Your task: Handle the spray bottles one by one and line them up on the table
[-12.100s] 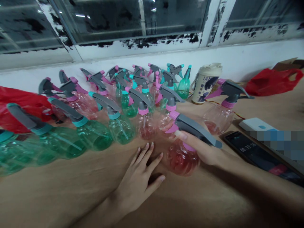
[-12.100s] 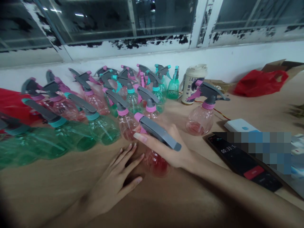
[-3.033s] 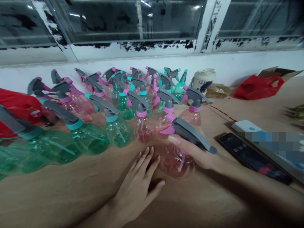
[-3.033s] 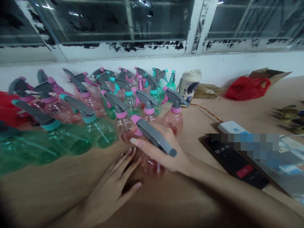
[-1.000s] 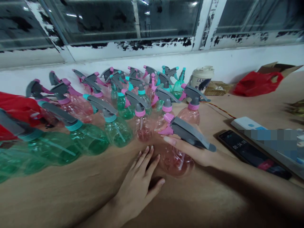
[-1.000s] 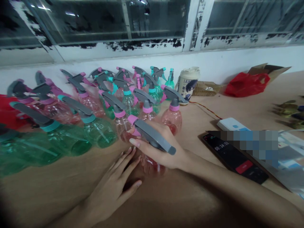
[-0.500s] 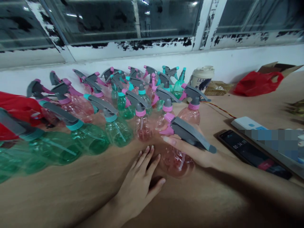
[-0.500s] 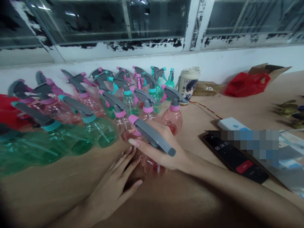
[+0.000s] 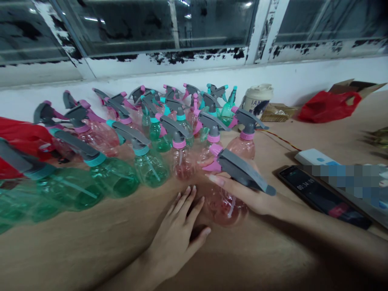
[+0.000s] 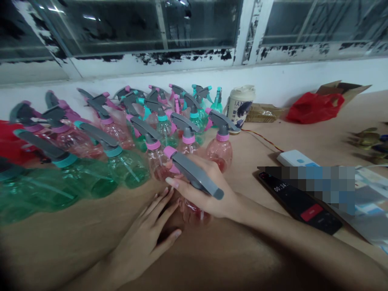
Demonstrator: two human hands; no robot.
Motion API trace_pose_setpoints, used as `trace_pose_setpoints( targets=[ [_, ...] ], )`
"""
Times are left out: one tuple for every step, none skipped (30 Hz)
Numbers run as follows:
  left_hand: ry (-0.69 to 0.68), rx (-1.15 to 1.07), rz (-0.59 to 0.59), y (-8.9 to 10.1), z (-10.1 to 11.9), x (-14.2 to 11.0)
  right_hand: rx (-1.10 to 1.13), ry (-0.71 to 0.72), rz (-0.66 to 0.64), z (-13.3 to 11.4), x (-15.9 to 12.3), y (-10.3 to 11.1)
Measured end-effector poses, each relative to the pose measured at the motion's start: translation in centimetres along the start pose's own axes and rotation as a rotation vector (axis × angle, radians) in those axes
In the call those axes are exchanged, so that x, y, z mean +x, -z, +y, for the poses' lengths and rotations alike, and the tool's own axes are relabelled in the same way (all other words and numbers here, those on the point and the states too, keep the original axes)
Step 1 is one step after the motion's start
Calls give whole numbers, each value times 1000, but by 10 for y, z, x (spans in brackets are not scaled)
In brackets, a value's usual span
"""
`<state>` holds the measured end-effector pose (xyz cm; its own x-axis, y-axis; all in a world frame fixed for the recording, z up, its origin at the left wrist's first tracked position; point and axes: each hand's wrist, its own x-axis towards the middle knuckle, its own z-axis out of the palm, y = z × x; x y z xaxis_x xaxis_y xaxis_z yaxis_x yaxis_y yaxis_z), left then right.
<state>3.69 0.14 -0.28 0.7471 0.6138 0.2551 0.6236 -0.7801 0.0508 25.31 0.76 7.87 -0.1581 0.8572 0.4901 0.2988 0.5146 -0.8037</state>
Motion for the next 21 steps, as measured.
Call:
trace_pose_setpoints(
  targets=[
    [2, 0, 2, 0, 0, 0, -3, 4, 0, 0, 0, 0],
    [2, 0, 3, 0, 0, 0, -6, 10, 1, 0, 0, 0],
    [2, 0, 1, 0, 0, 0, -10, 15, 3, 0, 0, 0],
    [1, 1, -1, 1, 0, 1, -18, 16, 5, 0, 0, 0],
    [1, 2, -4, 1, 0, 1, -29, 16, 6, 0, 0, 0],
    [0, 2, -6, 2, 0, 1, -42, 14, 5, 0, 0, 0],
    [-1, 2, -7, 2, 0, 1, -53, 14, 2, 0, 1, 0],
    [-2, 1, -4, 2, 0, 2, -62, 16, 0, -1, 1, 0],
    [-2, -1, 0, 3, 0, 2, -66, 21, -1, -1, 2, 0],
    [-2, -4, 3, 3, 0, 2, -63, 25, 0, -2, 2, 0],
    [-2, -6, 3, 3, 0, 2, -52, 26, 2, -2, 2, 0],
    [-3, -7, 4, 3, 0, 1, -37, 24, 3, -3, 2, 1],
    [-4, -8, 2, 2, 0, 1, -23, 17, 0, -3, 2, 1],
    [-5, -6, -1, 2, 0, 1, -10, 12, -1, -4, 2, 1],
    [-5, -4, -4, 2, 0, 1, 0, 12, -4, -4, 1, 2],
    [-4, -2, -8, 2, 0, 1, 2, 17, -7, -4, 1, 2],
    [-1, -1, -11, 2, 0, 1, -1, 23, -7, -4, 1, 2],
    [2, 0, -15, 1, 0, 1, -5, 29, -9, -5, 1, 3],
    [4, 1, -20, 1, 0, 1, -8, 34, -14, -5, 1, 3],
    [4, 1, -22, 1, 0, 1, -7, 37, -19, -5, 1, 3],
    [2, 1, -22, 1, 0, 1, -6, 36, -25, -5, 1, 3]
  ],
)
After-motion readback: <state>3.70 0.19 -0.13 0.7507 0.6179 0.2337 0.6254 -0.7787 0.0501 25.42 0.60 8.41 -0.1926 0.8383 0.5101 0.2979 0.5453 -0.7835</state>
